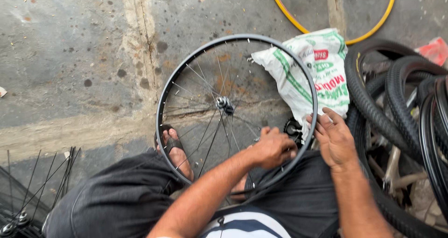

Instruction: The person sits on the floor with a bicycle wheel rim across their lap and threads spokes through the hub, inserting each spoke end into the rim holes and threading nipples by hand. They repeatedly reach for new spokes from a pile beside them and work around the rim, with loose spoke nipples scattered on the floor.

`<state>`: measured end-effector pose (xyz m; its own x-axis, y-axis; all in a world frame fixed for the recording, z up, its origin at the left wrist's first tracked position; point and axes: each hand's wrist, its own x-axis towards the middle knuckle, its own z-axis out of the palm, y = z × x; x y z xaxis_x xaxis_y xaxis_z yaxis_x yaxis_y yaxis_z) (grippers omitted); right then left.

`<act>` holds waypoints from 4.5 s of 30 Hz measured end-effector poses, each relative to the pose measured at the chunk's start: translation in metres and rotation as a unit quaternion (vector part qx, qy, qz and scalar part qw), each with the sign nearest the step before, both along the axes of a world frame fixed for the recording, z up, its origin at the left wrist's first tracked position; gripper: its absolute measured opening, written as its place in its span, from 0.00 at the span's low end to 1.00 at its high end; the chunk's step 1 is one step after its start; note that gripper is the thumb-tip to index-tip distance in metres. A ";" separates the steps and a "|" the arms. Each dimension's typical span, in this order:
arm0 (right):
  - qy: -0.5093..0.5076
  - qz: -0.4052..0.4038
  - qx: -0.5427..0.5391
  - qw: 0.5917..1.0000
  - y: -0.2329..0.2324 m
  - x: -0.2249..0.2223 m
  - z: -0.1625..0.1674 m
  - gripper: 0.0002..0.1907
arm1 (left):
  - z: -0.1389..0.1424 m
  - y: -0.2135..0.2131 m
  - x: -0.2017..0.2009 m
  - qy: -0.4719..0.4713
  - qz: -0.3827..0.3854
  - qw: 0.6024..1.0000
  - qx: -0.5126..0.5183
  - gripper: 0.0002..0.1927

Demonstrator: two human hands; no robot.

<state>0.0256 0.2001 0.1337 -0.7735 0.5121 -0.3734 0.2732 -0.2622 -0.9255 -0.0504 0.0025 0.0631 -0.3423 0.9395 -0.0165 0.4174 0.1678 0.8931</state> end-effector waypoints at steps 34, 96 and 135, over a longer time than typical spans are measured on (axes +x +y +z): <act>0.155 -0.018 -0.035 0.987 -0.006 0.029 -0.043 0.50 | -0.002 0.010 0.006 0.065 -0.003 0.997 -0.044 0.13; 0.118 0.007 0.037 0.992 -0.014 0.017 -0.042 0.54 | -0.077 -0.087 -0.034 0.211 0.472 0.841 -0.162 0.03; 0.135 0.018 -0.022 0.990 -0.036 0.013 -0.019 0.45 | -0.065 -0.056 0.081 -0.405 0.356 0.841 -0.041 0.22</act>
<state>0.0384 0.1636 0.1151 -0.8659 0.4700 -0.1709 0.0267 -0.2978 -0.9543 0.0306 -0.0532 -0.0017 -0.6632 0.4852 -0.5699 -0.5545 0.1930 0.8095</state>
